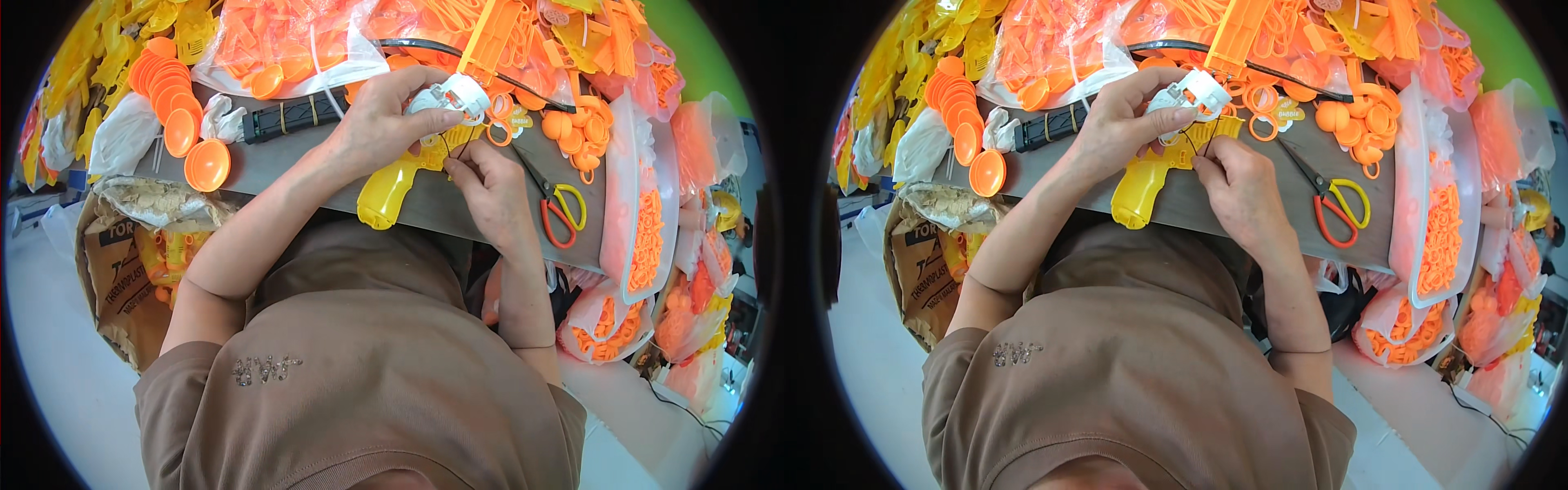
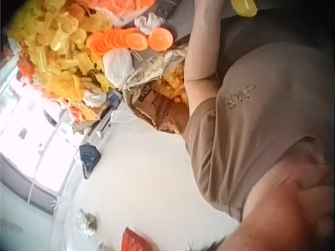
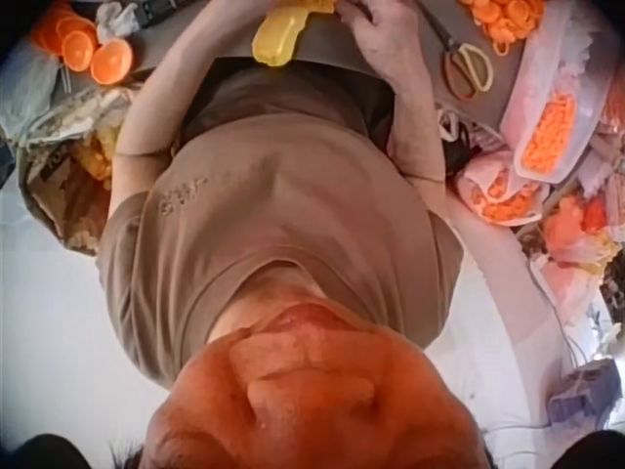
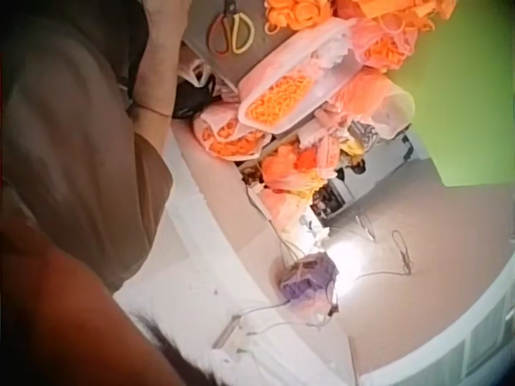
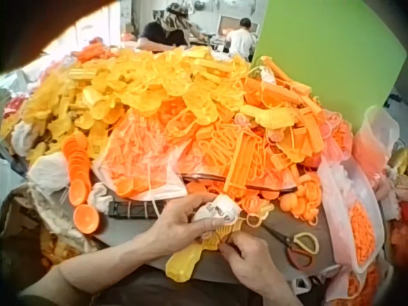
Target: Assembling various components of a yellow plastic toy gun using a hot glue gun at a factory workbench.
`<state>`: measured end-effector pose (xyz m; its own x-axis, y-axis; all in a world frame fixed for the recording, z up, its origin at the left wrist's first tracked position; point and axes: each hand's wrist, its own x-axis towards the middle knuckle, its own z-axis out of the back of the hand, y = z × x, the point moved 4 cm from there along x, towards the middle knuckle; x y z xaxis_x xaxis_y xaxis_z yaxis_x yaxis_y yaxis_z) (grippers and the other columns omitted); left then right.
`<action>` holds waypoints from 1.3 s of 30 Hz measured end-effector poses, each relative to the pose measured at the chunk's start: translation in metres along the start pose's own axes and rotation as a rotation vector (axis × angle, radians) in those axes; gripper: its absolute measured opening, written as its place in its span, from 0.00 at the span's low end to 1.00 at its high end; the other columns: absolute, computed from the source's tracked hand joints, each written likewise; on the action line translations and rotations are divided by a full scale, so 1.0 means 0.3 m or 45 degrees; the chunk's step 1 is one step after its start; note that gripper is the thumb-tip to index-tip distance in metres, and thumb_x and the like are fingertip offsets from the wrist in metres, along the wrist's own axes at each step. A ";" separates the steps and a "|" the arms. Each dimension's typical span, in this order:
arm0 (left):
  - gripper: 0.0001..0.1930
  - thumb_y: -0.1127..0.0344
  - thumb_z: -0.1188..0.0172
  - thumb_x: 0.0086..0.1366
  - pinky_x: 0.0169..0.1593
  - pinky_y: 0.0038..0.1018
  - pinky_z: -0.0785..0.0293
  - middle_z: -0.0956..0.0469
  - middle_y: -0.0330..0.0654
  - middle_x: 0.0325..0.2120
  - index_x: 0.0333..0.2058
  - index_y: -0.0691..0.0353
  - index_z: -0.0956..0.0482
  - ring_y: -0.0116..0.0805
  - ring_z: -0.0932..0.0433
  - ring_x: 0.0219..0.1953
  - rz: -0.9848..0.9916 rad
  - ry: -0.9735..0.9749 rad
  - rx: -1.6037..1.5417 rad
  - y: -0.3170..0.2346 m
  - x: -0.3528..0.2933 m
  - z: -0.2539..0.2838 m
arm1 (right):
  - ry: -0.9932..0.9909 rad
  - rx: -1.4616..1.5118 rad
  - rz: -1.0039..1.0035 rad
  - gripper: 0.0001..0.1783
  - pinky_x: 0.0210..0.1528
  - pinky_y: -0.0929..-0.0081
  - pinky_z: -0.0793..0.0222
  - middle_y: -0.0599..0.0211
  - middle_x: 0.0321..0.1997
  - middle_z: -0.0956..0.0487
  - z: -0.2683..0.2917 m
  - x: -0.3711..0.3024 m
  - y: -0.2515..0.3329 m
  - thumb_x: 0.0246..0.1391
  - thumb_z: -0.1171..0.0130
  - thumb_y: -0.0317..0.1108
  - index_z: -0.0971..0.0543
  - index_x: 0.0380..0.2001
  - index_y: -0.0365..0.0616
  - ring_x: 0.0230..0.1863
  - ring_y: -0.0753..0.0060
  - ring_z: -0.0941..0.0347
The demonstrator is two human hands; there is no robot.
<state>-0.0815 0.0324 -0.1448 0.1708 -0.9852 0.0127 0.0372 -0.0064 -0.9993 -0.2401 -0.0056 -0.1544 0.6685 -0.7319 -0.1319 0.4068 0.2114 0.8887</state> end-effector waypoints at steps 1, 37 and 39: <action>0.23 0.62 0.36 0.58 0.26 0.21 0.27 0.22 0.42 0.30 0.48 0.69 0.28 0.23 0.24 0.26 -0.053 -0.055 0.009 0.014 -0.006 0.000 | -0.092 -0.109 0.157 0.06 0.18 0.85 0.39 0.70 0.23 0.26 -0.006 -0.006 0.007 0.56 0.45 0.29 0.26 0.31 0.35 0.18 0.85 0.33; 0.20 0.66 0.37 0.58 0.36 0.27 0.24 0.21 0.47 0.31 0.46 0.68 0.29 0.31 0.21 0.32 -0.256 -0.235 -0.104 0.056 -0.013 -0.053 | -0.507 0.399 -0.187 0.08 0.19 0.78 0.30 0.64 0.27 0.24 -0.041 0.000 -0.006 0.48 0.43 0.21 0.28 0.33 0.34 0.17 0.78 0.31; 0.20 0.67 0.37 0.59 0.37 0.23 0.26 0.22 0.44 0.33 0.48 0.68 0.30 0.26 0.23 0.34 -0.277 -0.180 0.040 0.041 -0.008 -0.057 | -0.360 0.563 -0.263 0.10 0.19 0.80 0.29 0.63 0.27 0.23 0.002 0.027 -0.052 0.47 0.42 0.21 0.28 0.34 0.34 0.15 0.79 0.32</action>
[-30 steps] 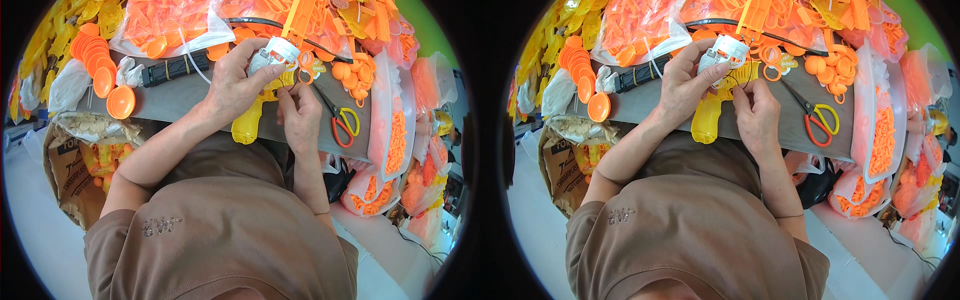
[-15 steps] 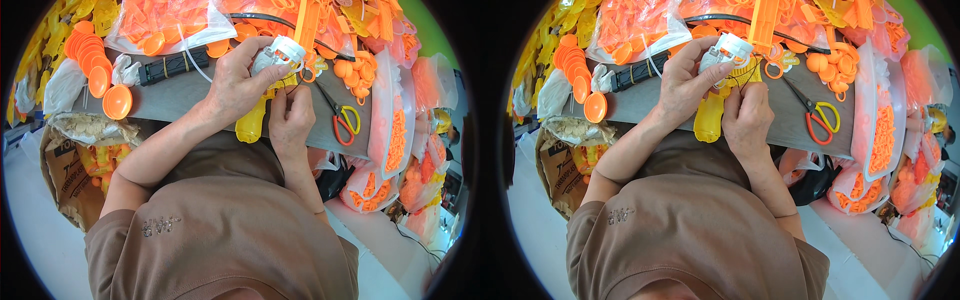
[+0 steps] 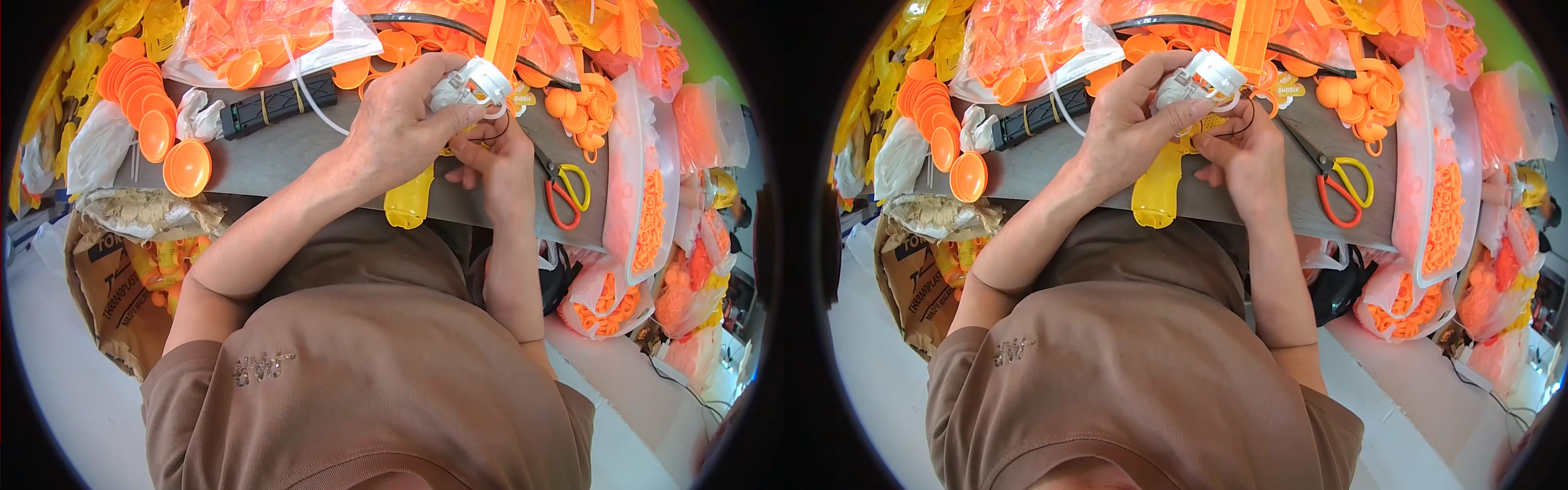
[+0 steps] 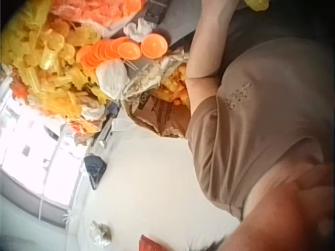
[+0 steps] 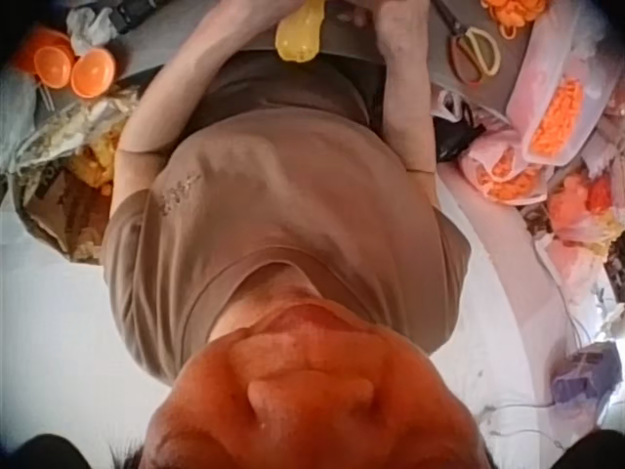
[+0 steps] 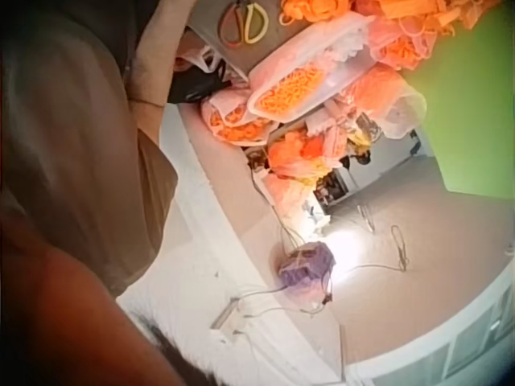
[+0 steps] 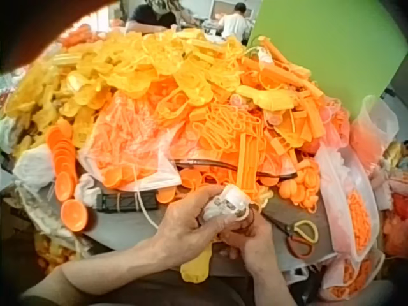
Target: Assembling various components of a yellow plastic toy gun using a hot glue gun at a factory workbench.
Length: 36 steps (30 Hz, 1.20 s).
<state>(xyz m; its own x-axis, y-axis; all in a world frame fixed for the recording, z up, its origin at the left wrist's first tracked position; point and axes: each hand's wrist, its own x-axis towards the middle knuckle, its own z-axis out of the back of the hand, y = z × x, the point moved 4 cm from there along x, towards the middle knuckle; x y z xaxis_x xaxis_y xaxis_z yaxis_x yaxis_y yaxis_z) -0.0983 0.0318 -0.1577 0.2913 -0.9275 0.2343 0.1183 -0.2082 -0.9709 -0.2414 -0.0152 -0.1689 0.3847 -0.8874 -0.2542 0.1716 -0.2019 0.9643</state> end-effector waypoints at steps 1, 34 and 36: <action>0.20 0.69 0.38 0.61 0.37 0.20 0.27 0.22 0.40 0.35 0.50 0.68 0.31 0.21 0.25 0.36 -0.036 0.065 0.138 -0.008 0.003 -0.006 | 0.143 0.133 -0.123 0.12 0.18 0.81 0.28 0.62 0.26 0.23 0.002 0.014 -0.010 0.46 0.41 0.20 0.28 0.36 0.34 0.14 0.79 0.33; 0.22 0.67 0.35 0.53 0.34 0.31 0.24 0.22 0.49 0.34 0.47 0.62 0.28 0.42 0.20 0.32 -0.287 0.120 0.368 -0.018 0.003 -0.020 | -0.191 -0.035 0.660 0.24 0.27 0.86 0.34 0.68 0.39 0.27 0.023 -0.090 0.077 0.59 0.47 0.30 0.35 0.57 0.39 0.28 0.84 0.32; 0.24 0.67 0.34 0.52 0.33 0.31 0.24 0.22 0.49 0.35 0.48 0.61 0.29 0.41 0.20 0.32 -0.422 0.135 0.437 -0.028 0.001 -0.024 | -0.061 0.008 0.617 0.21 0.25 0.88 0.38 0.71 0.36 0.27 0.011 -0.038 0.082 0.59 0.46 0.34 0.32 0.54 0.39 0.27 0.87 0.34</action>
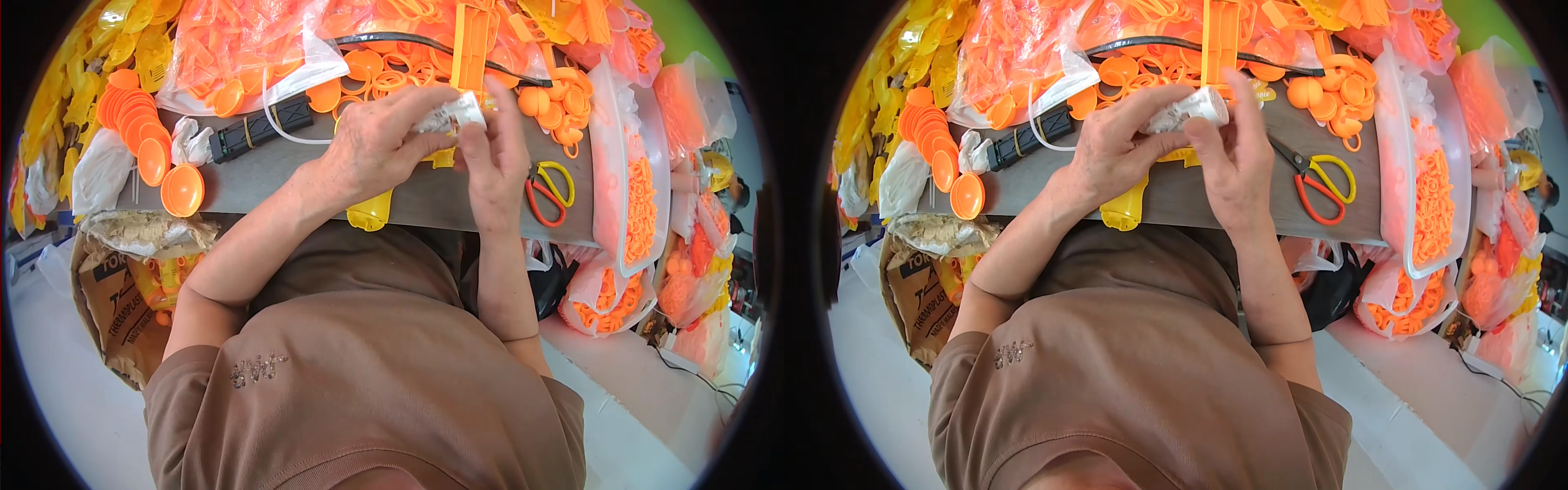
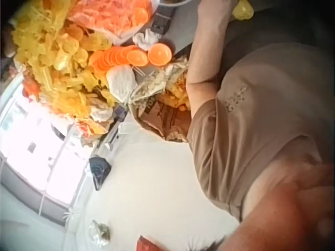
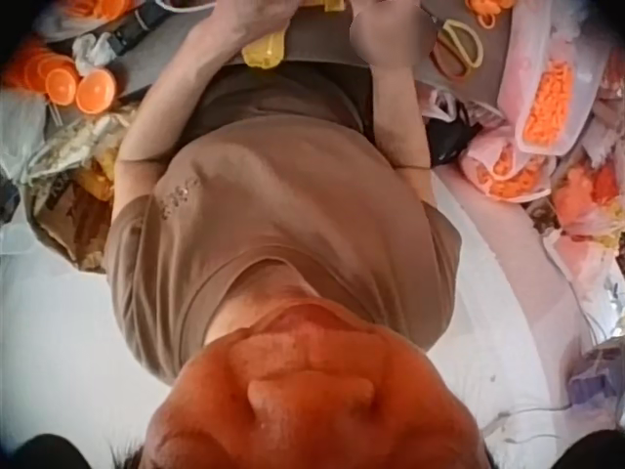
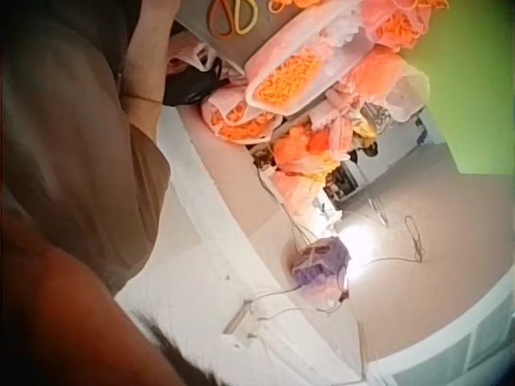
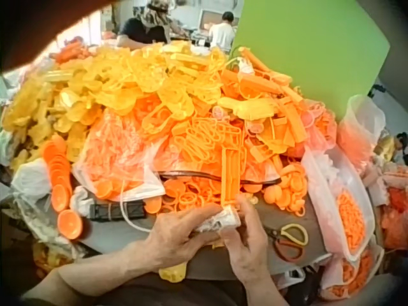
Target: Assembling various components of a yellow plastic toy gun using a hot glue gun at a factory workbench.
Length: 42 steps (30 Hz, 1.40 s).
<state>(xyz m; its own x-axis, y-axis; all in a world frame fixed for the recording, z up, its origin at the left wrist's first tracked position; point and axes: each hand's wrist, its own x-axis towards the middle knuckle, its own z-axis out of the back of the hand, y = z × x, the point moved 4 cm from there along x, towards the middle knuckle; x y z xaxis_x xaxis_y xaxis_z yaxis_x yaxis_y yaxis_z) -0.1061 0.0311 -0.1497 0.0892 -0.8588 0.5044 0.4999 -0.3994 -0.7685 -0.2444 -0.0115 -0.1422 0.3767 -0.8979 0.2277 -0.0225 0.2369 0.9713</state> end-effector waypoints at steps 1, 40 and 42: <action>0.25 0.67 0.33 0.51 0.33 0.31 0.25 0.22 0.49 0.36 0.49 0.61 0.29 0.41 0.20 0.31 -0.125 0.003 0.074 -0.014 0.002 0.004 | 0.004 0.005 0.008 0.21 0.25 0.88 0.38 0.71 0.36 0.27 0.000 0.006 -0.003 0.59 0.46 0.34 0.32 0.54 0.39 0.27 0.87 0.34; 0.08 0.67 0.47 0.63 0.51 0.35 0.35 0.30 0.43 0.35 0.35 0.65 0.27 0.37 0.28 0.38 -0.780 0.956 1.263 -0.144 0.265 0.119 | 0.029 0.809 -0.040 0.24 0.26 0.81 0.34 0.63 0.38 0.23 0.065 0.007 -0.146 0.60 0.49 0.44 0.32 0.51 0.36 0.31 0.75 0.27; 0.12 0.71 0.45 0.56 0.46 0.36 0.33 0.29 0.44 0.33 0.40 0.61 0.27 0.40 0.27 0.37 -0.650 0.855 1.153 -0.114 0.208 0.178 | 0.010 0.822 -0.068 0.23 0.26 0.81 0.34 0.63 0.37 0.23 0.065 0.004 -0.140 0.60 0.49 0.44 0.32 0.51 0.37 0.31 0.75 0.27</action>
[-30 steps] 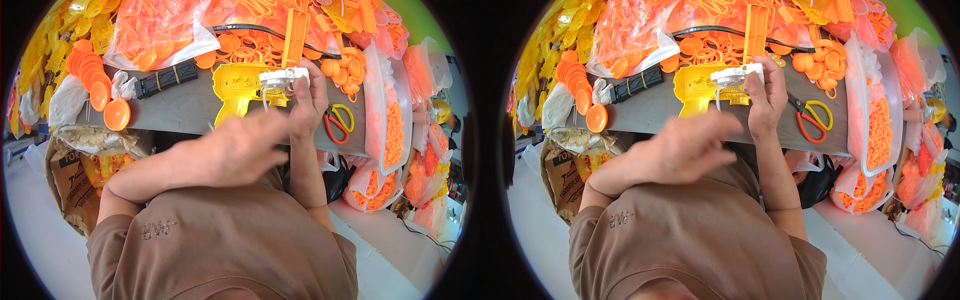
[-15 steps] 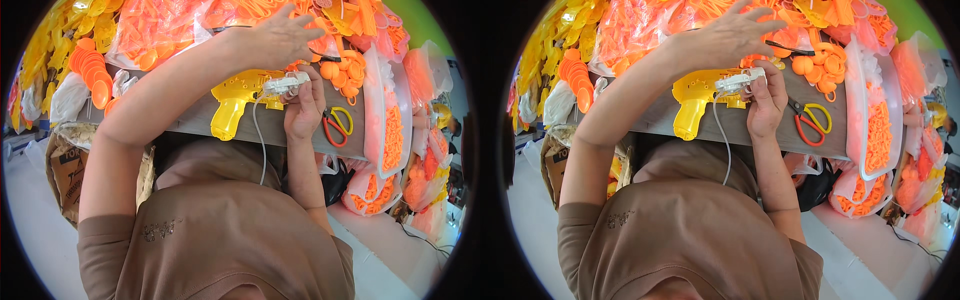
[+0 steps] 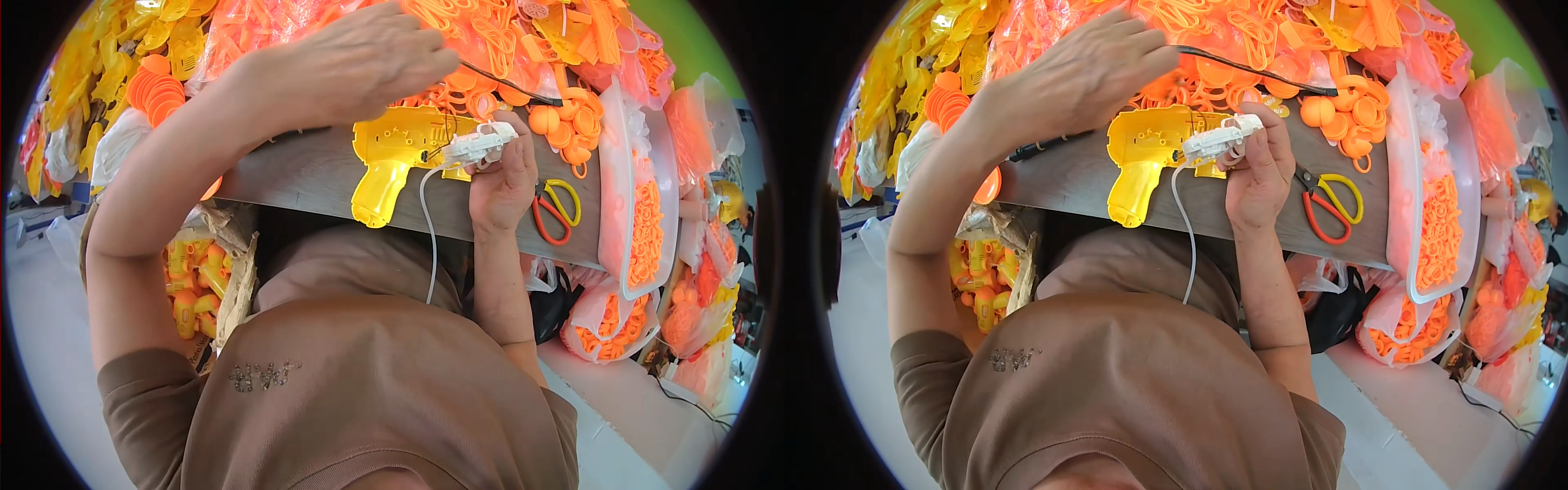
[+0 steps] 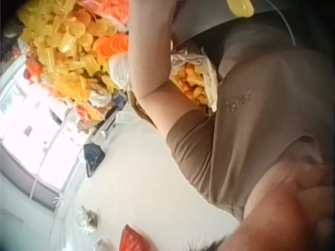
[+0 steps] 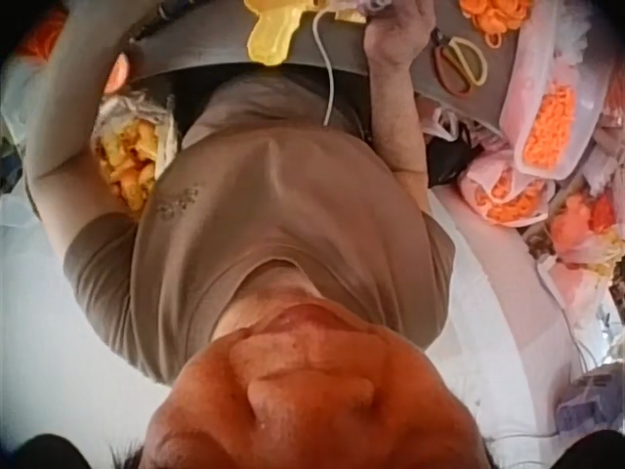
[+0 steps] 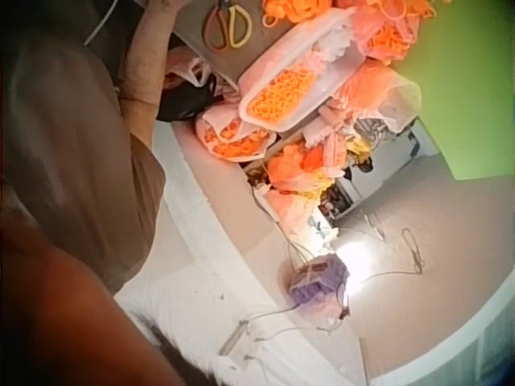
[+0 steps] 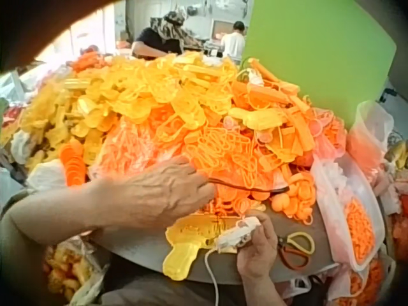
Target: Assembling various components of a yellow plastic toy gun using a hot glue gun at a factory workbench.
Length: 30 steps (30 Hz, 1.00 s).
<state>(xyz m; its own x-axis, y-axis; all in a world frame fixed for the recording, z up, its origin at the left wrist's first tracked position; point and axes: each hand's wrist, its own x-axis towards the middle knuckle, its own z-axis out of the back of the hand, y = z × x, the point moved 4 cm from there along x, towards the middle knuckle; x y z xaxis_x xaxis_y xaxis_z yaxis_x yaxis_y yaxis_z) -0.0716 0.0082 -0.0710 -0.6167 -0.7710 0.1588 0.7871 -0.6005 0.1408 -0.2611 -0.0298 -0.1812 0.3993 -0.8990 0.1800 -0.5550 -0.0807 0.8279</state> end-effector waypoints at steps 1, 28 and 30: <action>0.21 0.75 0.44 0.48 0.41 0.36 0.30 0.29 0.44 0.31 0.45 0.57 0.28 0.43 0.26 0.35 0.130 -0.071 -0.132 0.006 -0.043 -0.006 | -0.023 0.016 -0.025 0.23 0.26 0.81 0.34 0.64 0.37 0.23 -0.002 -0.001 -0.002 0.61 0.49 0.44 0.32 0.51 0.37 0.31 0.76 0.27; 0.14 0.68 0.42 0.58 0.33 0.39 0.25 0.31 0.51 0.32 0.43 0.60 0.29 0.52 0.24 0.30 0.723 -0.185 -0.862 -0.156 -0.179 -0.131 | -0.262 -0.381 -0.086 0.16 0.28 0.83 0.32 0.71 0.35 0.24 -0.051 -0.043 -0.029 0.58 0.43 0.36 0.29 0.47 0.41 0.31 0.83 0.28; 0.14 0.68 0.43 0.58 0.33 0.39 0.25 0.31 0.51 0.32 0.43 0.60 0.29 0.52 0.24 0.30 0.737 -0.192 -0.855 -0.154 -0.180 -0.130 | -0.263 -0.395 -0.079 0.16 0.28 0.83 0.32 0.71 0.35 0.24 -0.052 -0.048 -0.030 0.58 0.43 0.36 0.29 0.47 0.41 0.31 0.83 0.28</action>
<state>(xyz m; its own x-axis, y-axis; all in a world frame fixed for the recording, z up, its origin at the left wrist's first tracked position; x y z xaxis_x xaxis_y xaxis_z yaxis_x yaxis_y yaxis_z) -0.0741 0.0692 -0.1241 -0.0793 -0.9839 0.1604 0.7879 -0.1604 -0.5946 -0.2504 -0.0094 -0.1829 0.2524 -0.9668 0.0395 -0.2744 -0.0323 0.9611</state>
